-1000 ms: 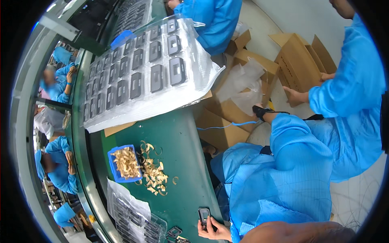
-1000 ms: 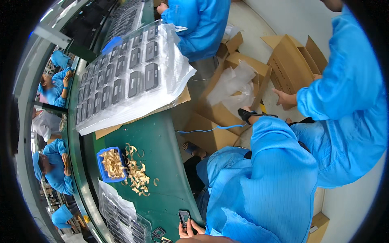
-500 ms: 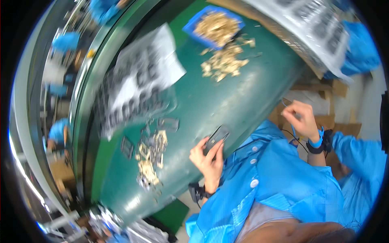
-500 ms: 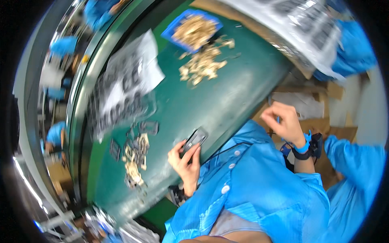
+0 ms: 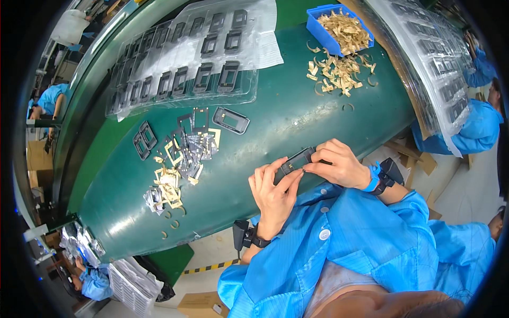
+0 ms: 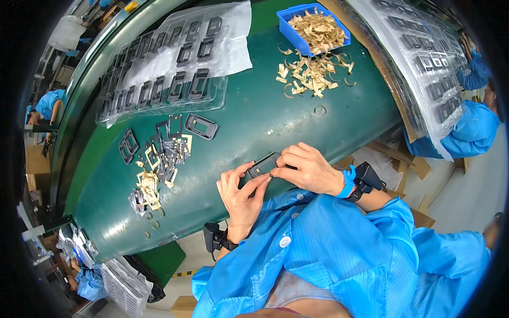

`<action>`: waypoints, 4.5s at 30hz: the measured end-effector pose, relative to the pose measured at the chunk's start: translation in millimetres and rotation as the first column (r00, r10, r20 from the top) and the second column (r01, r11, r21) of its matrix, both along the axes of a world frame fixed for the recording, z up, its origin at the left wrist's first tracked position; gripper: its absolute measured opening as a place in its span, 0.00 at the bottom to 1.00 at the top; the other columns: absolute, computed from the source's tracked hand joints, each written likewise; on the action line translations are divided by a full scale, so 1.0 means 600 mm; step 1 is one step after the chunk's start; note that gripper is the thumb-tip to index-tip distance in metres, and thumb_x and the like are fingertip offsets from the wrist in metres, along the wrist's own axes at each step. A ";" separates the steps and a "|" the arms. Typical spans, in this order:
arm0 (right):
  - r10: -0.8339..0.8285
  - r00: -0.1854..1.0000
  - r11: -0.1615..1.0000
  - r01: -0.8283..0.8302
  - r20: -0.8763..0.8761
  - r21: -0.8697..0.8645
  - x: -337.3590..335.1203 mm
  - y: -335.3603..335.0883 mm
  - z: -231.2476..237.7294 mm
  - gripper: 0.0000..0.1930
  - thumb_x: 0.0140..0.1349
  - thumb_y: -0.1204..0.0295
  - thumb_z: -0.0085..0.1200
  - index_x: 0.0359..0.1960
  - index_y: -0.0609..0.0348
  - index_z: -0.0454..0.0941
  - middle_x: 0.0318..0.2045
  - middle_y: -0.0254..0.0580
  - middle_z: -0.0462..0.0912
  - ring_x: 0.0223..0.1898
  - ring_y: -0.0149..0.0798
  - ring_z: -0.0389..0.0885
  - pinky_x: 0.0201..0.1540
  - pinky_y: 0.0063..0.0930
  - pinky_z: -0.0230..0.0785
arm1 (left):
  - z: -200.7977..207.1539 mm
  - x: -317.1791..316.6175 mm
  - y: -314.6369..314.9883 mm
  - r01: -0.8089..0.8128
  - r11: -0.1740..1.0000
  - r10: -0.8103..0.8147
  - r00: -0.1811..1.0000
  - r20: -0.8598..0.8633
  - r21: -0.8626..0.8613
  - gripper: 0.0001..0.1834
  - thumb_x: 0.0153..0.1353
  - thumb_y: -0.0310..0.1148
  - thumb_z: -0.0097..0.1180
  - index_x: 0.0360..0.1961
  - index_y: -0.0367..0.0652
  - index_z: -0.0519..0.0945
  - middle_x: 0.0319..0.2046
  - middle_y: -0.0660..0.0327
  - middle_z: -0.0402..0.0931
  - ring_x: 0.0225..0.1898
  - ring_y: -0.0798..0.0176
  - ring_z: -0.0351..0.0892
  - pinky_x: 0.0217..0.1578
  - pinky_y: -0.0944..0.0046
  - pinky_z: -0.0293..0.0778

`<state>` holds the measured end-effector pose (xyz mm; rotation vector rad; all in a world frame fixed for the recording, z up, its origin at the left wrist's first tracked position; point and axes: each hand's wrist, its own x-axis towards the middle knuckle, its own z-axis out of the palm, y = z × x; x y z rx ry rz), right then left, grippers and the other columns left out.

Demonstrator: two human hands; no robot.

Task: Assembling small electronic components by placing frames onto housing parts at a factory workstation.

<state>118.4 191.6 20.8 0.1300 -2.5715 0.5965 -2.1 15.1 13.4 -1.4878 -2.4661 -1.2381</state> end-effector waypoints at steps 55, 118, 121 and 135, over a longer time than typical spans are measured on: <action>-0.029 0.930 0.992 0.071 -0.367 0.103 0.003 0.007 -0.050 0.10 0.58 0.71 0.58 0.23 0.55 0.69 0.28 0.36 0.71 0.39 0.42 0.74 0.37 0.37 0.65 | -0.014 0.001 0.009 0.153 0.988 -0.153 0.985 -0.085 0.002 0.05 0.61 0.26 0.65 0.37 0.37 0.87 0.43 0.54 0.70 0.43 0.53 0.74 0.42 0.54 0.72; -0.096 0.924 0.995 0.101 -0.371 -0.006 0.003 -0.018 -0.054 0.07 0.60 0.71 0.60 0.29 0.57 0.75 0.32 0.39 0.74 0.43 0.43 0.76 0.44 0.38 0.69 | -0.029 0.005 -0.005 -0.062 0.987 0.061 0.998 0.011 0.146 0.10 0.47 0.23 0.74 0.25 0.34 0.81 0.33 0.56 0.70 0.35 0.53 0.74 0.33 0.54 0.75; -0.118 0.946 0.993 0.117 -0.302 -0.022 0.008 -0.022 -0.051 0.05 0.61 0.73 0.59 0.32 0.59 0.76 0.33 0.40 0.76 0.45 0.44 0.77 0.46 0.37 0.70 | -0.029 0.006 -0.001 -0.059 0.987 0.049 0.996 0.074 0.151 0.09 0.48 0.24 0.74 0.26 0.35 0.83 0.34 0.56 0.70 0.35 0.54 0.74 0.33 0.55 0.74; -0.159 0.961 0.983 0.175 -0.226 0.051 0.017 -0.007 -0.014 0.07 0.54 0.70 0.59 0.34 0.56 0.79 0.35 0.37 0.77 0.47 0.41 0.78 0.47 0.35 0.71 | -0.033 0.006 0.003 -0.053 0.981 0.028 0.990 0.136 0.185 0.07 0.50 0.24 0.74 0.31 0.40 0.87 0.38 0.55 0.71 0.39 0.54 0.76 0.37 0.58 0.75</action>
